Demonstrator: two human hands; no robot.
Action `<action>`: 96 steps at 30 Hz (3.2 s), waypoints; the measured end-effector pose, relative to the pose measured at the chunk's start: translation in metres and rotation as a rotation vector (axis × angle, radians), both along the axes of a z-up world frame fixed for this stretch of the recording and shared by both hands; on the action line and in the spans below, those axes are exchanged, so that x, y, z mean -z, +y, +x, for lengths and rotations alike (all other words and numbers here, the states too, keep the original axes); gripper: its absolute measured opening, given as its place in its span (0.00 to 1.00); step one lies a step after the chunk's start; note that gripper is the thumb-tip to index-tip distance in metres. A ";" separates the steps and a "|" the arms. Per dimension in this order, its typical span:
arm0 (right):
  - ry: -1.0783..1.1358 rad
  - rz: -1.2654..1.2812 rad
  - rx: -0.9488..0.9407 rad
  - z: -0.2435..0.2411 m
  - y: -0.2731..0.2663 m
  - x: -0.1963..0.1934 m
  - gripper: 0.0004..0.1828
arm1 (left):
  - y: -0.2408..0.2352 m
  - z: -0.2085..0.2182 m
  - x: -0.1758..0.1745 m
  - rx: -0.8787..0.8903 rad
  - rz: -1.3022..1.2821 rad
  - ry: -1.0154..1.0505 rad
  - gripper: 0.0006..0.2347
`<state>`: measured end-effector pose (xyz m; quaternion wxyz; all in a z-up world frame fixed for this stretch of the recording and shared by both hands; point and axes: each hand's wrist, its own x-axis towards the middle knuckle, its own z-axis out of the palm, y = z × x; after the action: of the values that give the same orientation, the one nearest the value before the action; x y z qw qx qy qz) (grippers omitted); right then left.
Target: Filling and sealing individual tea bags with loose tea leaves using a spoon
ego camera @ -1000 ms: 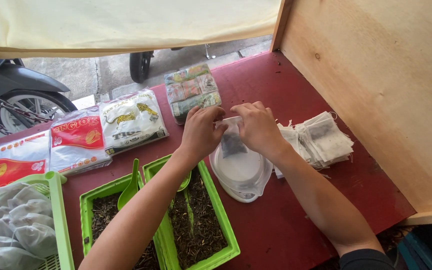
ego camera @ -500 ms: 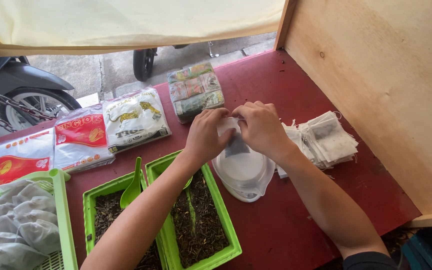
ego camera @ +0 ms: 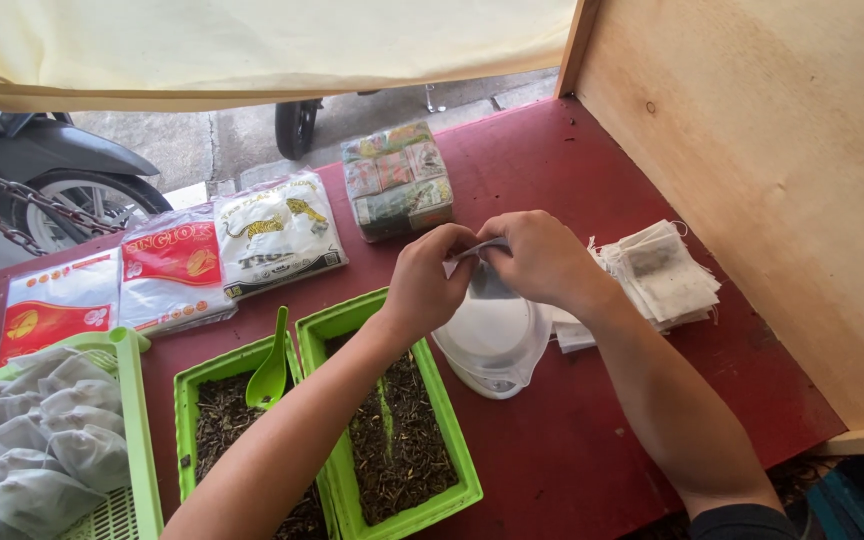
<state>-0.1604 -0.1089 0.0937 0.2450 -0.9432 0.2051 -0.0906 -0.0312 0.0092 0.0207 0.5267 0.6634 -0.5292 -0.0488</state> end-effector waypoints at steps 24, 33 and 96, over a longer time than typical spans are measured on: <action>-0.496 0.253 -0.408 0.008 0.111 -0.032 0.06 | 0.171 -0.015 -0.092 -0.126 0.039 0.093 0.07; -0.460 0.292 -0.637 0.049 0.194 -0.014 0.06 | 0.278 -0.002 -0.060 -0.276 0.051 0.067 0.06; -0.392 0.441 -0.681 0.065 0.224 0.006 0.03 | 0.313 -0.002 -0.034 -0.430 -0.119 0.191 0.11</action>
<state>-0.0954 0.1154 0.0877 0.4904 -0.8472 -0.1527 -0.1360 -0.0331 0.3224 0.0545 0.6109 0.7208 -0.3257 0.0332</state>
